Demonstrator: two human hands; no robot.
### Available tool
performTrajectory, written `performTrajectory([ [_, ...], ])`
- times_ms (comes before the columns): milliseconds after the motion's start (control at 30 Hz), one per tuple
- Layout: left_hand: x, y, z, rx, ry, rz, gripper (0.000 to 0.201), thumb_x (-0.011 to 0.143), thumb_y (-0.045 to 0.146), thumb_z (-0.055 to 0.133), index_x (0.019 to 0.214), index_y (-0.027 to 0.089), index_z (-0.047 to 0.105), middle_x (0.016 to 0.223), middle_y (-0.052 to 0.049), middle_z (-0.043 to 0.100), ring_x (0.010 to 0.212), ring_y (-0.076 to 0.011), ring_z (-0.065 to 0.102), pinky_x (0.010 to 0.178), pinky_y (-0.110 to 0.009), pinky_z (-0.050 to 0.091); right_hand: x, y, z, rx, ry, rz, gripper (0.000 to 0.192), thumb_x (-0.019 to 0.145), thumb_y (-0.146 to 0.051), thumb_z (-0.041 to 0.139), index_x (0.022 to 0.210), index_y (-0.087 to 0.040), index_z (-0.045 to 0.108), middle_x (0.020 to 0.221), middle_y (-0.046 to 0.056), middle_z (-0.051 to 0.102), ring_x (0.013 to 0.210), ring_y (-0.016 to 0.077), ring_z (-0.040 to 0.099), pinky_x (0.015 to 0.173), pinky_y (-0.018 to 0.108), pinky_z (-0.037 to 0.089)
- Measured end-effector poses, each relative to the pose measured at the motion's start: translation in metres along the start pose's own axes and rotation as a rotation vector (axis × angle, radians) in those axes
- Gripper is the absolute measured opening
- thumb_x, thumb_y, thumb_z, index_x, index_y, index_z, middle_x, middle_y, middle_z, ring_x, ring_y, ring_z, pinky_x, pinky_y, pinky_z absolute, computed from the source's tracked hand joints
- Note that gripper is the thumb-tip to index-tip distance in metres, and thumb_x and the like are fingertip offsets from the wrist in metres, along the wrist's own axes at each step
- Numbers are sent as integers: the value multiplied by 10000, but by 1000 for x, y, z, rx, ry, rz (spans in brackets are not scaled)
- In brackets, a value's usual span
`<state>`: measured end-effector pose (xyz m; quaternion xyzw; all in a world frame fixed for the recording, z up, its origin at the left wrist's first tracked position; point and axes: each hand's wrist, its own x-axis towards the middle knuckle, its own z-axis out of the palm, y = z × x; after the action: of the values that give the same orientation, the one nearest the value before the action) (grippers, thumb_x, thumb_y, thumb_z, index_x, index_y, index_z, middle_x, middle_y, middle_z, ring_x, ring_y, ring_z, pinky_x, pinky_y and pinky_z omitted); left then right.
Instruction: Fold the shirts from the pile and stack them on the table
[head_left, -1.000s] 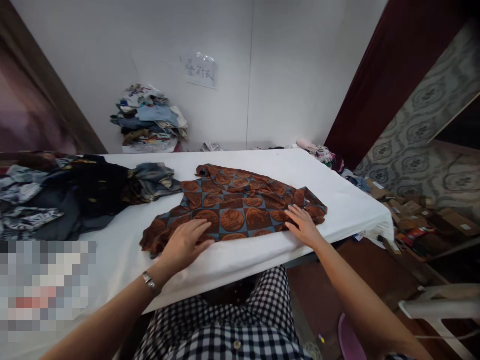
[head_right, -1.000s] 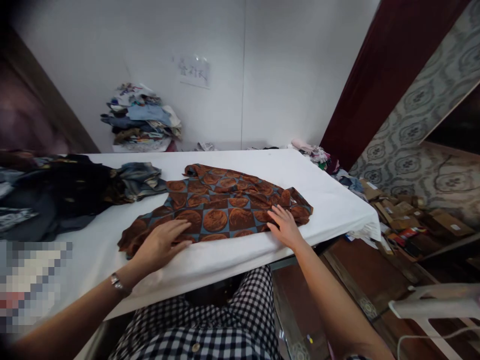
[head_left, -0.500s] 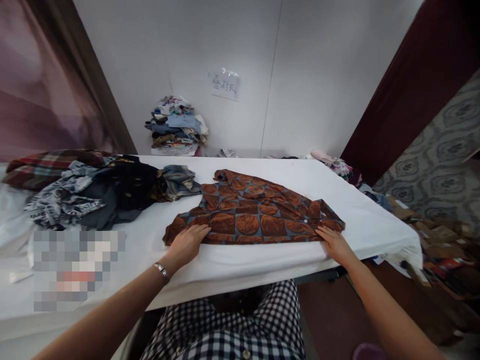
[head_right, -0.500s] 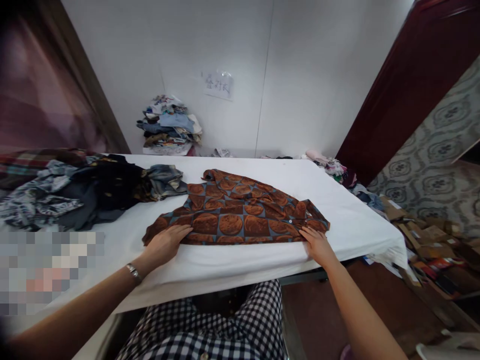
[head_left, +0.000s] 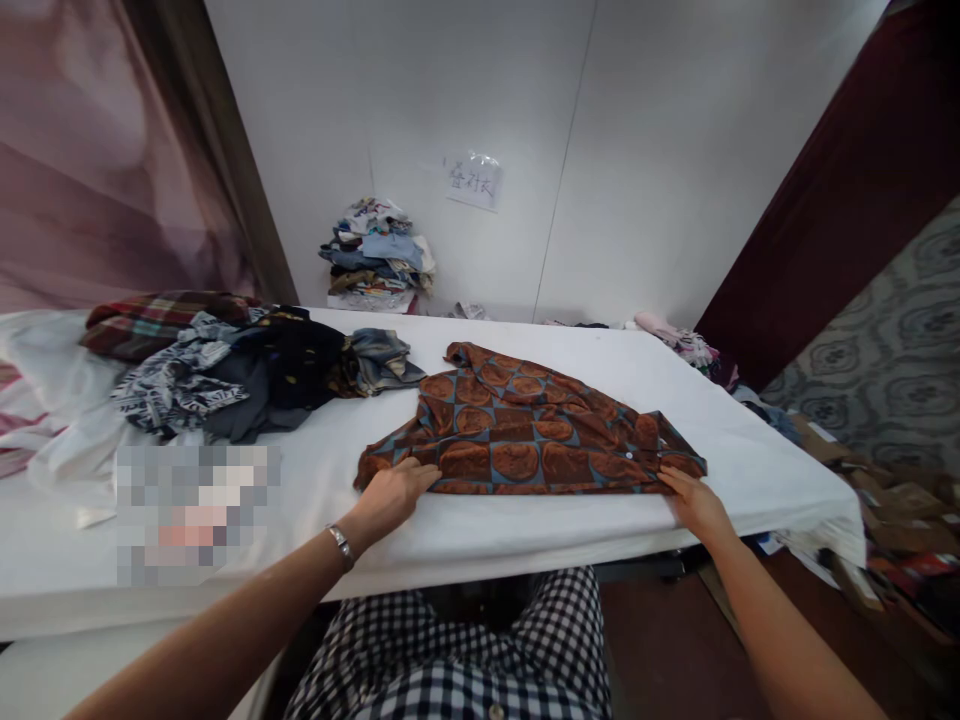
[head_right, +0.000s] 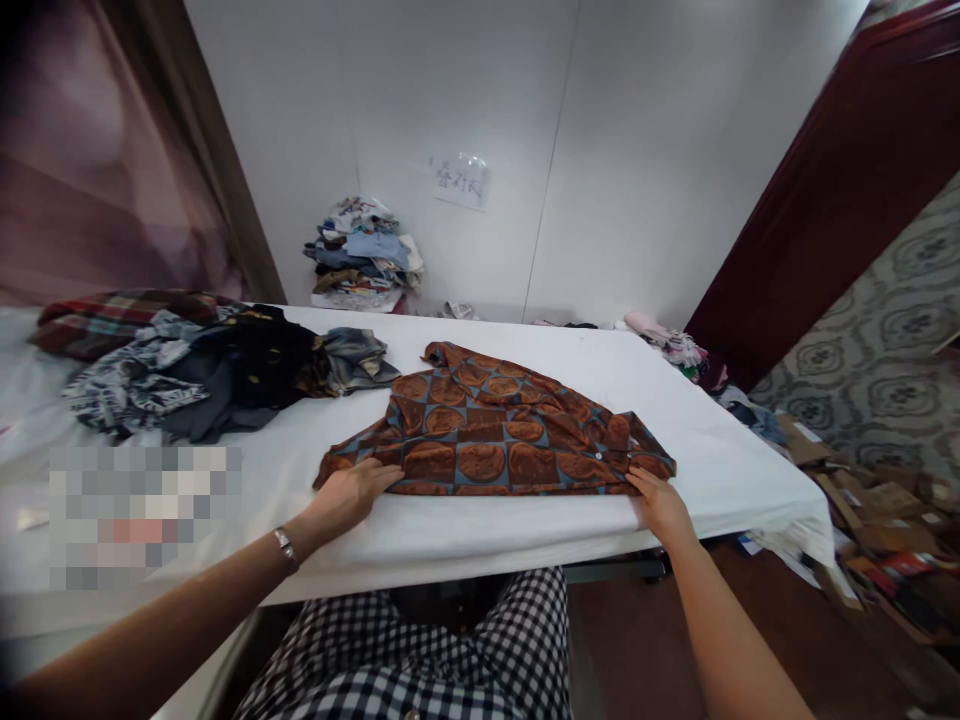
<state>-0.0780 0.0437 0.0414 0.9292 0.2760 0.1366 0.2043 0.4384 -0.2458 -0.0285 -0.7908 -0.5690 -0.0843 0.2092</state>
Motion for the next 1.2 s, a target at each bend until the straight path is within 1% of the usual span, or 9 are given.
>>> performTrajectory([
  [167, -5, 8, -8, 89, -21, 8, 600, 727, 54, 438, 1243, 284, 639, 1271, -67, 656, 1167, -271, 557, 895, -398, 475, 4, -19, -5, -120, 45, 72, 525, 648, -43, 423, 1050, -146, 744, 1187, 122, 691, 1198, 292, 600, 1036, 471, 491],
  [333, -4, 30, -11, 120, 94, 33, 498, 785, 211, 539, 1275, 244, 620, 1386, -98, 576, 1297, -293, 489, 1119, -493, 297, 15, -96, -13, -117, 148, -12, 463, 794, -123, 443, 1186, -172, 684, 1343, 117, 596, 1327, 306, 475, 1065, 527, 424],
  [467, 9, 44, 2, 149, 121, 116, 467, 877, 435, 525, 1291, 231, 601, 1437, -117, 524, 1358, -301, 430, 1158, -538, 221, 29, -166, -4, -43, 48, -90, 408, 935, -318, 414, 1266, -217, 632, 1416, 96, 534, 1374, 288, 414, 1102, 535, 351],
  [600, 22, 32, 12, 280, 25, 72, 563, 910, 531, 439, 1365, 212, 531, 1504, -124, 436, 1420, -309, 337, 1160, -571, 191, 33, -193, 8, -57, -149, 3, 479, 955, -432, 406, 1383, -254, 524, 1519, 93, 399, 1434, 292, 305, 1122, 560, 281],
  [700, 25, 14, 14, 301, -58, -46, 580, 929, 514, 385, 1400, 191, 492, 1526, -119, 397, 1438, -295, 307, 1162, -572, 187, 27, -184, 11, -85, -171, 126, 478, 951, -436, 421, 1379, -251, 529, 1506, 104, 419, 1427, 297, 317, 1124, 563, 263],
  [900, 31, -3, 13, 280, -78, -100, 566, 933, 473, 330, 1391, 189, 504, 1502, -102, 439, 1431, -281, 324, 1152, -552, 223, 1, -122, -6, -66, 130, 295, 378, 911, -291, 466, 1226, -207, 656, 1363, 120, 579, 1350, 300, 437, 1087, 529, 358],
  [1033, 37, 11, 6, 370, 10, -26, 525, 914, 465, 362, 1304, 195, 588, 1413, -107, 549, 1371, -309, 417, 1137, -578, 224, -14, -79, -29, -10, 273, 486, 368, 858, -241, 478, 1140, -159, 699, 1238, 141, 656, 1217, 283, 562, 1074, 469, 410],
  [1133, 45, 28, 5, 425, 115, 91, 500, 900, 459, 403, 1265, 193, 616, 1390, -121, 569, 1356, -326, 433, 1142, -599, 189, -15, -62, -38, 6, 261, 568, 368, 860, -245, 468, 1124, -137, 701, 1223, 139, 665, 1187, 258, 586, 1064, 411, 426],
  [1200, 53, 36, 10, 419, 128, 170, 487, 900, 443, 418, 1279, 202, 606, 1413, -116, 548, 1369, -310, 419, 1152, -581, 185, -9, -57, -40, 6, 239, 610, 372, 878, -260, 455, 1133, -139, 697, 1235, 128, 661, 1190, 242, 586, 1048, 371, 439],
])
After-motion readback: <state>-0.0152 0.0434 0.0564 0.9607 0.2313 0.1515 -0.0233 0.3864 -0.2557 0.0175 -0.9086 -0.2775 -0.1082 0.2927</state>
